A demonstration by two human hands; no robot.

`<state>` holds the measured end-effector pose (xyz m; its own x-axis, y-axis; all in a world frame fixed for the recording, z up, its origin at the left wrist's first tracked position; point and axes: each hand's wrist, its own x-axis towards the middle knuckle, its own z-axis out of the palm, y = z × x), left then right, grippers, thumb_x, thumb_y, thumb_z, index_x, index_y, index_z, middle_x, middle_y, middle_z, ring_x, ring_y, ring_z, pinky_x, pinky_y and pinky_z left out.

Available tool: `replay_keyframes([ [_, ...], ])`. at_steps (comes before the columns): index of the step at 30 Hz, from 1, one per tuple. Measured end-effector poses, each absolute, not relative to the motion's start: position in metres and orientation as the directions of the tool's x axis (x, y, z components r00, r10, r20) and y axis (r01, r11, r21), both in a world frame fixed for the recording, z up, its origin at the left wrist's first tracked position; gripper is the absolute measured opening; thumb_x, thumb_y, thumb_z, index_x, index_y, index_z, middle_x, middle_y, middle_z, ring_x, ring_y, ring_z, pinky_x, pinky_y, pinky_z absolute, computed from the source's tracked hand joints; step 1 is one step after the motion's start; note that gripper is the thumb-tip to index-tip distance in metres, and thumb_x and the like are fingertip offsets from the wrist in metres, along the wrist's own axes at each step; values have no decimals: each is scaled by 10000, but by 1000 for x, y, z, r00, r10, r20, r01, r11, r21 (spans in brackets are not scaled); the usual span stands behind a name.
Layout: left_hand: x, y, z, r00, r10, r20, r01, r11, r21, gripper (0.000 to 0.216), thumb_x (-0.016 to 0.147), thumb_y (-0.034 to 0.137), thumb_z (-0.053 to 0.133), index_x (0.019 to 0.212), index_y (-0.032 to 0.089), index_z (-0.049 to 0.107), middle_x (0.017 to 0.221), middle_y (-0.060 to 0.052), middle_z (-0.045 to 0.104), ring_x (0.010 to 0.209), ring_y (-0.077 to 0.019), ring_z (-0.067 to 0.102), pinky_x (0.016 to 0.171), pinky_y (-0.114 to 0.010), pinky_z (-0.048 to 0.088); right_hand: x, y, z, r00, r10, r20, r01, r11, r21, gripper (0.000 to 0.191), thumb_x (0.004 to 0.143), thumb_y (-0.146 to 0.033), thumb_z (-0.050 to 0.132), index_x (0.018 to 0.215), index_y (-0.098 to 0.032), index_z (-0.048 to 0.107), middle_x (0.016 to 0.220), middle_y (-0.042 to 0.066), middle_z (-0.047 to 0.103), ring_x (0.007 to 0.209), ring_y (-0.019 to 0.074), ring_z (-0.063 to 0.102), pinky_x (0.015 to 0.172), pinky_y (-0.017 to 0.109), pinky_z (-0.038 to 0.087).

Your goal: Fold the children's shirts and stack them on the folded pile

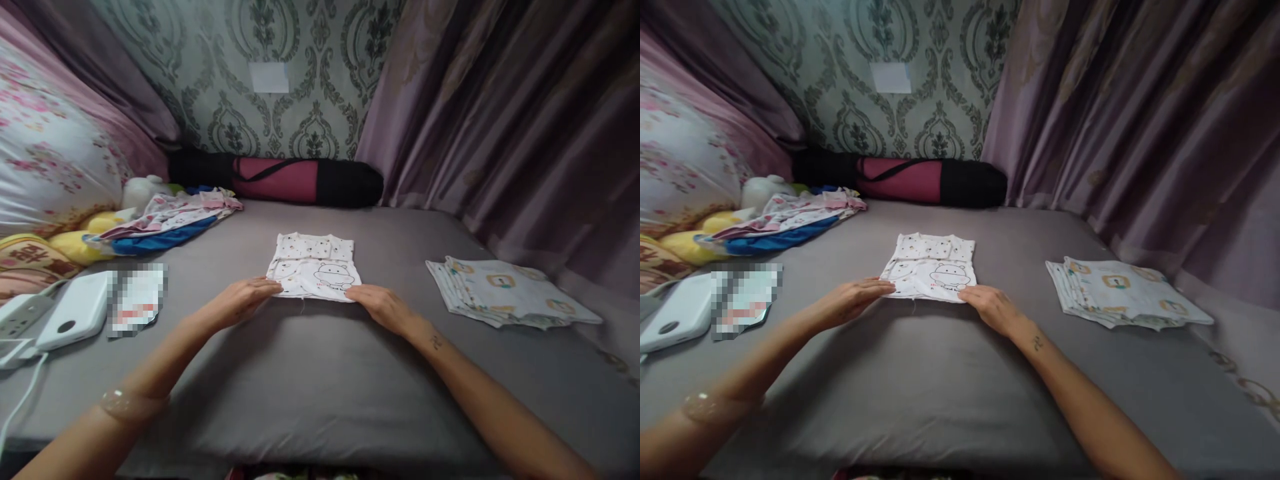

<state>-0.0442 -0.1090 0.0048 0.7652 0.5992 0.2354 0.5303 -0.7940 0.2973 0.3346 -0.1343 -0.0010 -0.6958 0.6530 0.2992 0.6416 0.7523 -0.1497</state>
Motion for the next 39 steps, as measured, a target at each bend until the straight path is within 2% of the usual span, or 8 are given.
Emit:
replay_keyframes([
  [5,-44,-142,32,788,598,146,492,-755,432,336,974,222,387,1206,251,627,1160,-55,693,1069,-181,649,971,-360,509,334,-172,26,-737,639,220,609,769,-195,380,915,-41,430,1181,-181,664,1190,78,687,1111,198,641,982,371,512],
  [10,-45,-158,45,778,626,55,506,-676,536,297,962,291,412,1132,244,651,968,-49,717,852,-158,666,759,-260,521,334,-193,35,-703,702,114,621,683,-384,365,939,-90,417,1162,-240,663,1166,40,697,1093,167,639,966,319,497],
  [14,-39,-140,46,653,757,12,616,-540,574,284,941,343,424,1011,198,658,723,-2,656,610,-106,567,583,-201,429,328,-174,33,-497,847,187,673,512,-533,280,948,-192,444,1126,-218,659,1112,51,710,1023,171,658,901,293,498],
  [18,-21,-120,41,349,933,90,718,-328,613,262,883,346,451,926,173,643,695,2,616,631,-122,543,576,-211,395,313,-142,26,-196,934,298,715,344,-609,250,919,-266,483,1085,-200,656,991,44,725,850,166,670,771,257,498],
  [21,-3,-103,30,95,978,184,768,-190,612,233,850,301,457,932,184,641,686,1,617,636,-141,555,589,-229,391,300,-115,19,-68,931,357,760,281,-586,268,911,-252,460,1099,-188,640,991,54,719,867,176,662,786,260,480],
  [24,13,-79,15,-19,969,247,812,-129,570,228,862,242,430,968,192,626,779,-25,658,717,-164,596,642,-243,405,289,-88,11,-24,934,357,830,218,-514,289,922,-210,419,1130,-182,619,1081,73,700,998,195,637,862,270,451],
  [31,27,-38,-25,7,979,206,947,-73,312,219,949,231,366,1025,171,562,1039,-130,648,945,-228,611,760,-297,430,275,-55,-9,143,984,106,944,-103,-312,300,988,-283,379,1195,-190,575,1156,114,669,1038,222,630,830,288,441],
  [39,24,-33,-35,-5,983,183,979,-32,201,265,1000,302,290,1039,165,514,1059,-139,643,938,-237,626,746,-307,432,276,-50,-7,190,981,27,962,-181,-204,341,1007,-357,346,1187,-178,573,1088,147,684,1004,237,655,815,301,443],
])
